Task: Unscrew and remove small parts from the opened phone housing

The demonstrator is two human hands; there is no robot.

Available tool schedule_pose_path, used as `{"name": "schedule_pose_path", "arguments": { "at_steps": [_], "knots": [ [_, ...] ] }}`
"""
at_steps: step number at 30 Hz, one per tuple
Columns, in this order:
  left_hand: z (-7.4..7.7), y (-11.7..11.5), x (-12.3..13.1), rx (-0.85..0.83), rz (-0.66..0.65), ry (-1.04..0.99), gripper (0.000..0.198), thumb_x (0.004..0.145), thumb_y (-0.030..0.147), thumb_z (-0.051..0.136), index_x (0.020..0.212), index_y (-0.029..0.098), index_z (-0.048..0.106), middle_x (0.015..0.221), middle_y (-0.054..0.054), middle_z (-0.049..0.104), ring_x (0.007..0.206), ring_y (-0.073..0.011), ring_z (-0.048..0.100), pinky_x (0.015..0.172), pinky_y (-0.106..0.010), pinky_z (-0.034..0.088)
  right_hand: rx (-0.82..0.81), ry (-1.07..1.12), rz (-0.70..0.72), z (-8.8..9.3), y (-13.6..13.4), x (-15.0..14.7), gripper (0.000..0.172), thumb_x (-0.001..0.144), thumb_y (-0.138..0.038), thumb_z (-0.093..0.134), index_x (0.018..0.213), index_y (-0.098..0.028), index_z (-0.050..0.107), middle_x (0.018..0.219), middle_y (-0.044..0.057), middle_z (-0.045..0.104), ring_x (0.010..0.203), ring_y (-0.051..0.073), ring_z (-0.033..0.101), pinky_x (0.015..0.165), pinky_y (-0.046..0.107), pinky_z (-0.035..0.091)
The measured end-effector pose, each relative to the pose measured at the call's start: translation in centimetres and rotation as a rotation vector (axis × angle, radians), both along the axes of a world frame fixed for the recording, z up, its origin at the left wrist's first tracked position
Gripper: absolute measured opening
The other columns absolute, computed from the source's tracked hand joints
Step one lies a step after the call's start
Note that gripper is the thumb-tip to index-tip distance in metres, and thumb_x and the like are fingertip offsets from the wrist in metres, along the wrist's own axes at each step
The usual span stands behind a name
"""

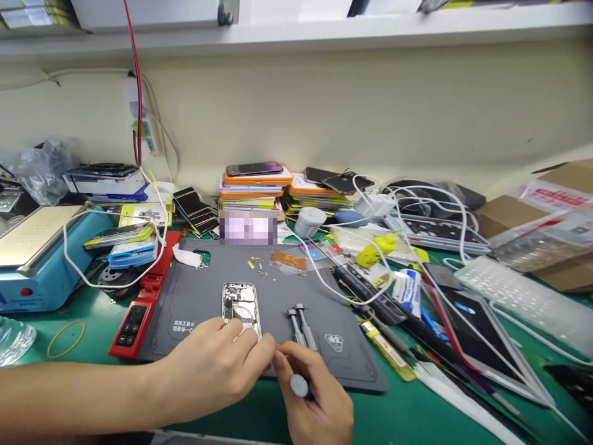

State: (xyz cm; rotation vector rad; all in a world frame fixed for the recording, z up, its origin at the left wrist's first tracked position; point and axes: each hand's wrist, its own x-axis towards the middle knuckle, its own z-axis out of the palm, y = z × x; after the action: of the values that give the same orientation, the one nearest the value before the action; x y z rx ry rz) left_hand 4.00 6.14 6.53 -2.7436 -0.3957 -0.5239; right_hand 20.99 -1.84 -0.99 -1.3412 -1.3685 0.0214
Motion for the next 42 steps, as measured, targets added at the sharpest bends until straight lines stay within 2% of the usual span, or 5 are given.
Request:
{"name": "schedule_pose_path", "arguments": {
  "at_steps": [11, 19, 30, 34, 42],
  "knots": [
    [-2.1, 3.3, -2.4, -0.173, -0.113, -0.187, 0.027, 0.113, 0.012, 0.047, 0.094, 0.016, 0.065, 0.078, -0.002, 0.067, 0.063, -0.0174, 0.055, 0.057, -0.034, 0.037, -0.218, -0.054, 0.175, 3.0, 0.8, -1.1, 0.028, 0.111, -0.035, 0.061, 0.087, -0.023, 0.072, 0.057, -0.007, 0.061, 0.041, 0.009, 0.048, 0.041, 0.022, 0.038],
    [-3.6, 3.2, -3.2, -0.124, -0.099, -0.193, 0.03, 0.108, 0.007, 0.043, 0.098, 0.012, 0.071, 0.074, -0.005, 0.067, 0.06, -0.0193, 0.055, 0.054, -0.037, 0.038, -0.176, -0.271, 0.203, 2.6, 1.3, -1.5, 0.024, 0.108, -0.013, 0.053, 0.098, -0.022, 0.072, 0.077, -0.002, 0.077, 0.058, 0.011, 0.071, 0.055, 0.023, 0.049],
    [-2.8, 3.5, -3.5, 0.096, -0.2, -0.099, 0.023, 0.109, 0.012, 0.051, 0.104, 0.006, 0.073, 0.085, -0.011, 0.071, 0.07, -0.0206, 0.057, 0.056, -0.036, 0.038, -0.208, -0.196, 0.238, 2.7, 0.8, -1.5, 0.024, 0.106, -0.009, 0.055, 0.097, -0.022, 0.073, 0.079, -0.002, 0.078, 0.06, 0.012, 0.072, 0.056, 0.023, 0.05],
    [-2.4, 3.1, -3.2, -0.156, -0.199, -0.179, 0.027, 0.108, 0.011, 0.044, 0.099, 0.012, 0.07, 0.078, -0.007, 0.07, 0.066, -0.0204, 0.052, 0.056, -0.037, 0.036, -0.249, 0.021, 0.176, 2.9, 0.7, 0.0, 0.008, 0.104, -0.03, 0.073, 0.111, -0.028, 0.078, 0.075, -0.005, 0.072, 0.055, 0.011, 0.064, 0.054, 0.022, 0.052],
    [-3.6, 1.3, -4.1, -0.959, -0.177, -0.317, 0.034, 0.105, 0.01, 0.039, 0.074, 0.022, 0.047, 0.062, 0.003, 0.058, 0.059, -0.0126, 0.046, 0.058, -0.027, 0.038, -0.16, 0.51, 0.05, 0.8, 1.9, 0.8, 0.065, 0.111, -0.027, 0.054, 0.172, -0.04, 0.034, 0.108, 0.002, 0.073, 0.087, 0.015, 0.073, 0.082, 0.033, 0.066]
  ]
}}
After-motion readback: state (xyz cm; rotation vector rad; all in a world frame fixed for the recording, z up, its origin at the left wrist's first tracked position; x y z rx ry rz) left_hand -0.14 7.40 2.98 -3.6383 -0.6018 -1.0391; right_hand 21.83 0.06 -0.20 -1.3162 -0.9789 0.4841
